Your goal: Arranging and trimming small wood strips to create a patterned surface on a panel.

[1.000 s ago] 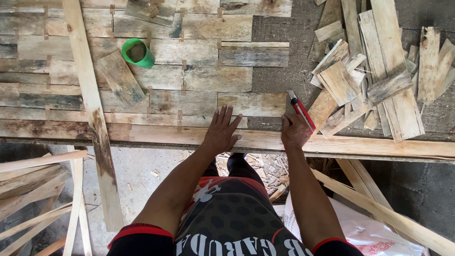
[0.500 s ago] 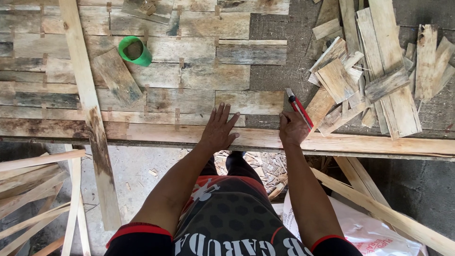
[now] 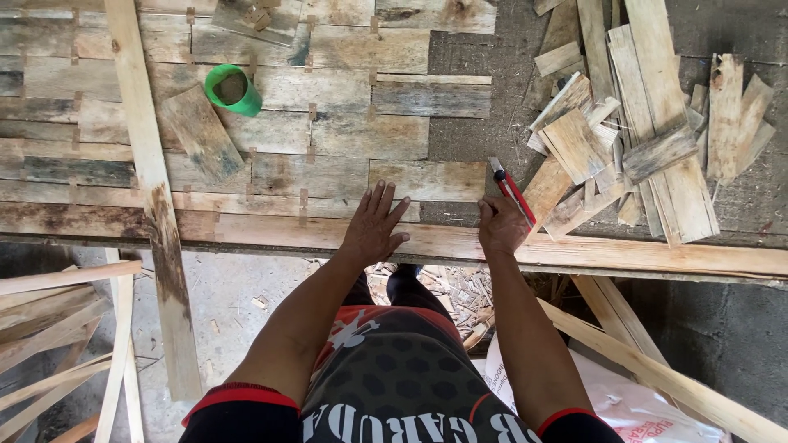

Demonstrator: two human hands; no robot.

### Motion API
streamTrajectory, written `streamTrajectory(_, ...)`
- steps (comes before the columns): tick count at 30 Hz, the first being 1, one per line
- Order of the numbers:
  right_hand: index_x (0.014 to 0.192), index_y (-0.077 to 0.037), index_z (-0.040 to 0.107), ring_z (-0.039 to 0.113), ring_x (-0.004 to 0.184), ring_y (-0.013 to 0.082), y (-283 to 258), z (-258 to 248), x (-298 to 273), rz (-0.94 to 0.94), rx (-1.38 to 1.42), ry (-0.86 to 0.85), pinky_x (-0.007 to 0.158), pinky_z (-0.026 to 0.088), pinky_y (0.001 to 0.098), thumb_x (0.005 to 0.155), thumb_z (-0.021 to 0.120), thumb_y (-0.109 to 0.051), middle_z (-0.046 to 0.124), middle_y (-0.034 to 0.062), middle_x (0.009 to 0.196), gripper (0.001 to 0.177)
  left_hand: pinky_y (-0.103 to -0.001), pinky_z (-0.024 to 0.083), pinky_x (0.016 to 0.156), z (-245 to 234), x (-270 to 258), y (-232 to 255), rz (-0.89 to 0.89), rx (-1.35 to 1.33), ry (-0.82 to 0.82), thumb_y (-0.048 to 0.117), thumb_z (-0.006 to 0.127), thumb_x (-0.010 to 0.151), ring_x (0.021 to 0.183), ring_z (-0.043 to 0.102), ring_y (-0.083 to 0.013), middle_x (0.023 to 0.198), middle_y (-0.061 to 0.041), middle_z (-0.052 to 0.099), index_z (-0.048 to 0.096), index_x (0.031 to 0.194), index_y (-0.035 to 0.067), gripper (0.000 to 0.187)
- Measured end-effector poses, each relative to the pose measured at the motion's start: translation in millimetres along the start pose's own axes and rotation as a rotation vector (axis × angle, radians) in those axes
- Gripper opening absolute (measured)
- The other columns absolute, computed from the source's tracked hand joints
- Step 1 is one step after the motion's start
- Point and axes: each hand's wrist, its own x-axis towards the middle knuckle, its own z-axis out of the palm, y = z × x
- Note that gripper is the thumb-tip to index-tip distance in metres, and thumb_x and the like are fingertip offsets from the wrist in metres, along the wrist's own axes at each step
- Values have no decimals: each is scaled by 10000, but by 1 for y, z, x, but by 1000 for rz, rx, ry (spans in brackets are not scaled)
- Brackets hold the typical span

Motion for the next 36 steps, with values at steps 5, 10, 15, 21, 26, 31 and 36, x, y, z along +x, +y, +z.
streamTrajectory(5, 960, -153, 824, 730, 888, 259, -3, -1, 1, 27, -33, -13, 789, 557, 385, 877, 826, -198, 770, 52, 1031, 94, -551, 102, 1272, 4, -1, 0, -12, 21, -32, 598, 516, 1001, 1578, 83, -426, 1693, -239, 115, 299, 1624, 149, 798)
streamTrajectory(10, 992, -149, 818, 732, 912, 271, 4, 3, -1, 38, -87, -12, 816, 563, 397, 869, 839, -196, 765, 71, 1050, 133, -547, 91, 1268, -1, 3, 3, -37, 52, -87, 607, 493, 1001, 1574, 69, -420, 1693, -240, 103, 269, 1631, 161, 804)
streamTrajectory(15, 1068, -140, 806, 726, 967, 287, 12, 6, -4, -39, -91, 21, 858, 567, 407, 880, 830, -144, 755, 86, 1084, 190, -540, 74, 1271, 1, 2, 2, -44, 87, -126, 629, 450, 1015, 1580, 51, -413, 1698, -231, 84, 234, 1642, 168, 808)
streamTrajectory(21, 1083, -147, 805, 725, 977, 292, 1, 1, -4, -78, -59, 28, 850, 570, 399, 848, 840, -121, 748, 86, 1075, 239, -536, 42, 1275, 10, 1, 0, -33, 74, -80, 648, 431, 1008, 1587, 30, -400, 1710, -217, 75, 232, 1642, 177, 815)
streamTrajectory(26, 1071, -154, 805, 731, 962, 266, 3, 1, -4, -115, -93, 22, 848, 580, 386, 864, 836, -119, 754, 60, 1074, 212, -539, 27, 1273, 4, 1, 2, -38, 111, -105, 659, 407, 1009, 1583, 23, -395, 1707, -217, 73, 216, 1645, 181, 818)
streamTrajectory(31, 1052, -158, 811, 732, 934, 256, 4, 3, -3, -89, -109, 4, 814, 580, 381, 867, 837, -124, 758, 43, 1056, 190, -538, 25, 1270, 1, 4, 2, -46, 111, -155, 664, 396, 1010, 1580, 21, -402, 1703, -219, 79, 204, 1648, 179, 824)
streamTrajectory(36, 1061, -155, 813, 730, 940, 257, 3, 1, -3, -88, -101, -5, 811, 573, 384, 869, 830, -134, 754, 36, 1056, 194, -540, 36, 1264, 0, 5, 1, -43, 98, -154, 658, 412, 1004, 1574, 35, -412, 1696, -222, 94, 217, 1642, 174, 824)
